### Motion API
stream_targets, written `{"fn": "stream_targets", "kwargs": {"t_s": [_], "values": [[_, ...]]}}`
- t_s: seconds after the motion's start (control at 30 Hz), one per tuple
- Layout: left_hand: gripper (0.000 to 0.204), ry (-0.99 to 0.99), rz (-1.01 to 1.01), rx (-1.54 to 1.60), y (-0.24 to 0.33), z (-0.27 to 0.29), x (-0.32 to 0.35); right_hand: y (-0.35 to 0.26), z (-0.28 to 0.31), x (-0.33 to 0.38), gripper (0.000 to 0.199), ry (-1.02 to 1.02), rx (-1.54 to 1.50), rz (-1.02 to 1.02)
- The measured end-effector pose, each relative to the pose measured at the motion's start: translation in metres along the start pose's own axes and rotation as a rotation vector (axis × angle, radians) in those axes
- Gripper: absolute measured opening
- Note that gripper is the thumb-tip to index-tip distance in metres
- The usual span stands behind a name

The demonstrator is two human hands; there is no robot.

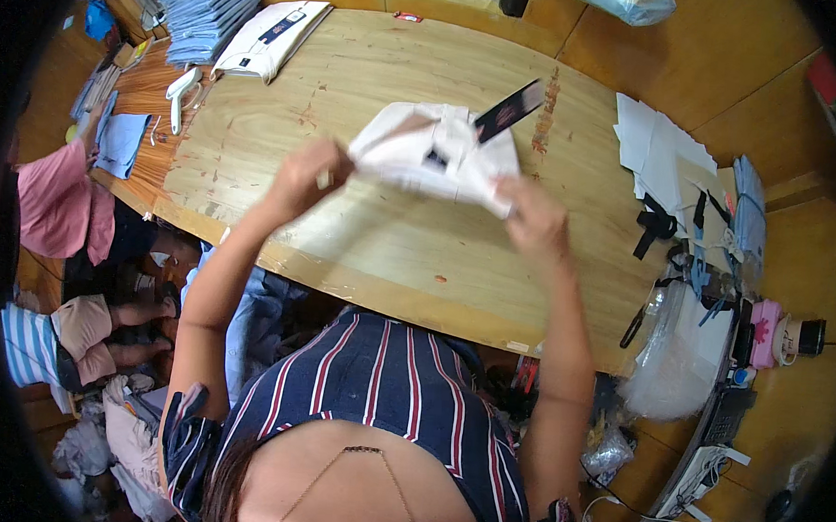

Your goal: The person folds shirts by placing a template on the back of the garment, folding the sides and sleeves inward, and then folding the bottom up to create a neat rectangle.

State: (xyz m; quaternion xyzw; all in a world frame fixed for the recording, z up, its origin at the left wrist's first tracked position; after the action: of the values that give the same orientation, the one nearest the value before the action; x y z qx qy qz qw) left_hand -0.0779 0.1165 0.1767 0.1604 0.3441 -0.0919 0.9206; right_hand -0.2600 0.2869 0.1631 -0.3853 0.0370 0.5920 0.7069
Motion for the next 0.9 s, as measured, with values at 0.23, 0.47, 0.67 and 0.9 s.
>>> {"fn": "stream_targets", "kwargs": {"t_s": [0.23,0.47,0.67,0.9], "values": [[0.027,-0.553,0.174,0.115,0.075,-0.079,0.106,-0.024,-0.064,0.125,0.022,-0.454,0.078,-0.152],[0.069,-0.598,0.265,-0.099,0.064,-0.102,0.073,0.025,-0.055,0.042,0.032,-0.184,-0.065,-0.346],[0.068,-0.687,0.15,-0.144,0.068,-0.127,0.092,0.068,-0.098,0.003,0.05,-0.192,0.088,-0.536],[0.033,0.041,0.775,-0.21,0.032,-0.054,0.12,0.076,-0.103,-0.025,0.036,-0.416,-0.588,-0.835]]}}
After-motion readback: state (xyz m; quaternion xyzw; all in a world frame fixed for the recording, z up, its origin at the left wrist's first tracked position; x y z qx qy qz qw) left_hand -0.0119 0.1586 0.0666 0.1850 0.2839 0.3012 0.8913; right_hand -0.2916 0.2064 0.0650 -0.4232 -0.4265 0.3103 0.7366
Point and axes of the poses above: each hand's wrist, its own x-axis away from the middle knuckle, its own z-axis out of the back of the hand, y = z × x, the point moved 7 cm from there along -x, towards the middle knuckle, and after that the axes turned 8 degrees about -z, right-handed, at the moved point
